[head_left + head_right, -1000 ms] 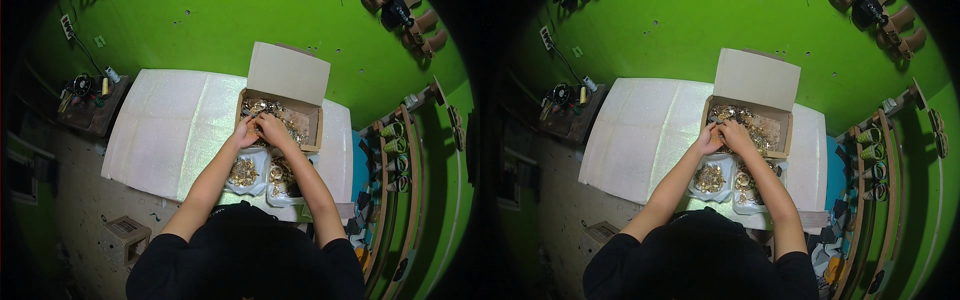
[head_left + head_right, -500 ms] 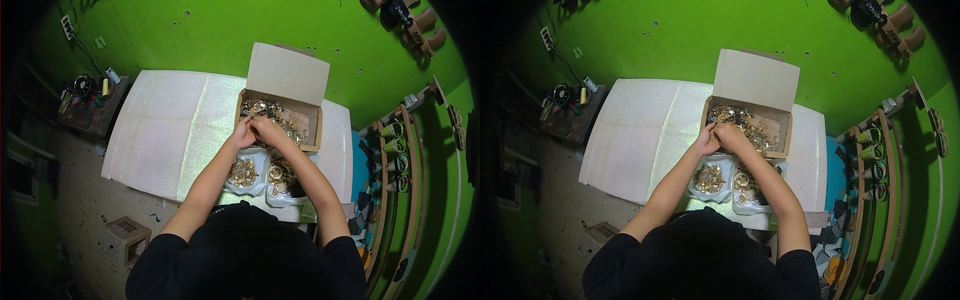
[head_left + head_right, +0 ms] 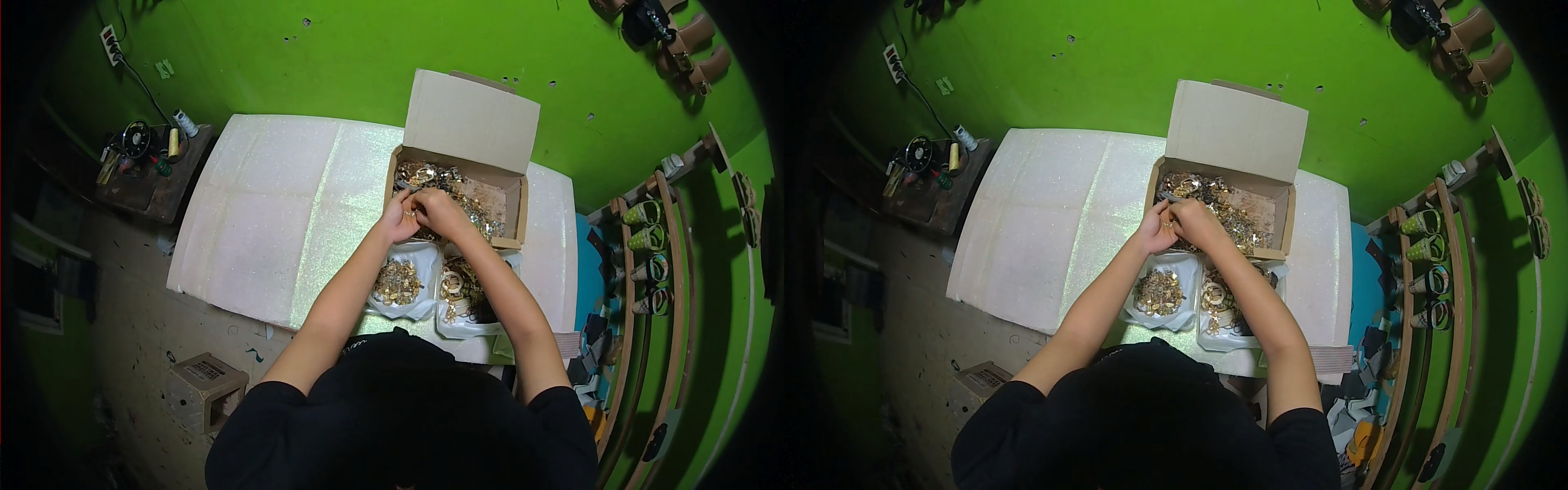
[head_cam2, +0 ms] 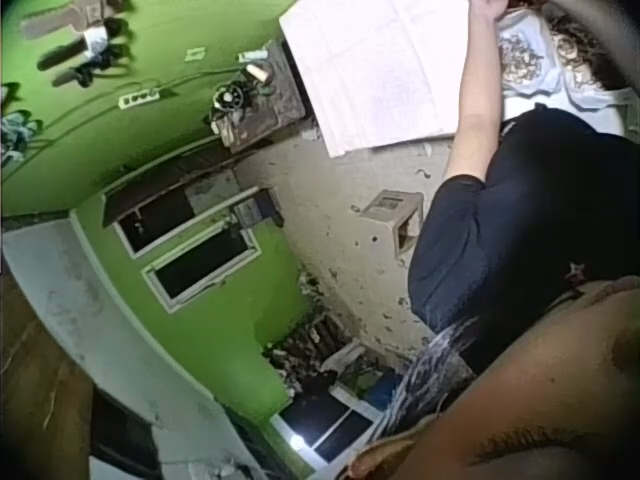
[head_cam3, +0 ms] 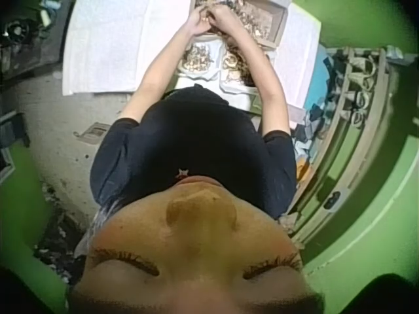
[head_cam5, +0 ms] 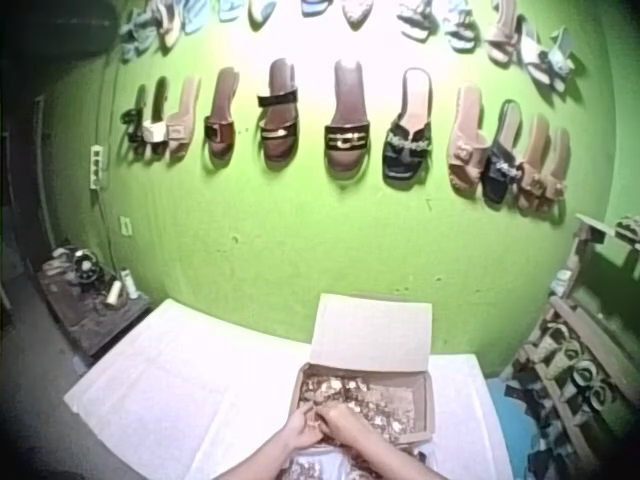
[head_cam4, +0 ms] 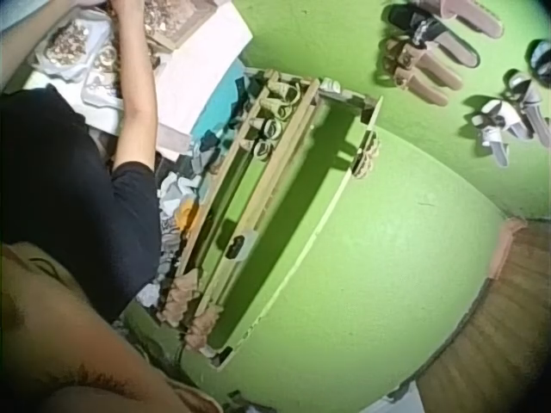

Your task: Sort small decorative or functional metallic shoe components into separate bins.

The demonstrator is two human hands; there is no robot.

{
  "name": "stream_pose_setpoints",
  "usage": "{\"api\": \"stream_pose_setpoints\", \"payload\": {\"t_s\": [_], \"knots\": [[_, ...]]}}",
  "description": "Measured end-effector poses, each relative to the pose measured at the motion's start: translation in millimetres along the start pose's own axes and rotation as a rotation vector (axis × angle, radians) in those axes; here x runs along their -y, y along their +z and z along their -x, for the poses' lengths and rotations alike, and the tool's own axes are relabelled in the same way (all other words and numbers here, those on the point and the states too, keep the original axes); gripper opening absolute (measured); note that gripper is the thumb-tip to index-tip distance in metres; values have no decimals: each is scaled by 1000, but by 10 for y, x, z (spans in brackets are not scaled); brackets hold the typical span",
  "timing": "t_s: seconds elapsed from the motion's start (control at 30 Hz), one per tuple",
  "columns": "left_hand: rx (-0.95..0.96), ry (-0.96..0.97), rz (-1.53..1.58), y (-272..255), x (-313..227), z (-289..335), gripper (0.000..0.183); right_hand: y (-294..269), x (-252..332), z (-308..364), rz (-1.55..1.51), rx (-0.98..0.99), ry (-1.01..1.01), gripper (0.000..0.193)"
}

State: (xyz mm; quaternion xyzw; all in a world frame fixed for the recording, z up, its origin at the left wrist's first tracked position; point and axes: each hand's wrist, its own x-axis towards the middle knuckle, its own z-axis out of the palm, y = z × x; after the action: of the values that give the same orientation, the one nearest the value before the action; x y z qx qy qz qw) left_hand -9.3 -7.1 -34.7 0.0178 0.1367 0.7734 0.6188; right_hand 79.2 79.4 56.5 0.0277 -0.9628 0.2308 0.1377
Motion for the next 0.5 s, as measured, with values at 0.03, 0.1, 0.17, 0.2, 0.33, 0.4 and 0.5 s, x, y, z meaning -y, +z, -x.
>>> {"api": "stream_pose_setpoints", "payload": {"t_s": [0.03, 0.1, 0.17, 0.2, 0.33, 0.4, 0.5], "knots": [[-2, 8, 0, -103, -21, -14, 43, -22, 36, -18, -89, -21, 39, 15], [418, -56, 112, -184, -49, -27, 46, -56, 92, -2, -227, -39, 172, 17], [257, -20, 68, -144, -34, -19, 48, -55, 114, 50, -364, -58, 313, 20], [101, 6, 23, -29, -6, -13, 50, -68, 104, 102, -463, -117, 356, 19], [-7, 27, -79, 341, 16, 118, 52, -35, 217, 282, -788, 16, 537, 16], [-4, 16, -4, 315, -7, 121, 52, -8, 327, 396, -891, 162, 540, 16], [41, 15, -6, 303, -29, 138, 51, 20, 486, 524, -742, 214, 481, 13]]}}
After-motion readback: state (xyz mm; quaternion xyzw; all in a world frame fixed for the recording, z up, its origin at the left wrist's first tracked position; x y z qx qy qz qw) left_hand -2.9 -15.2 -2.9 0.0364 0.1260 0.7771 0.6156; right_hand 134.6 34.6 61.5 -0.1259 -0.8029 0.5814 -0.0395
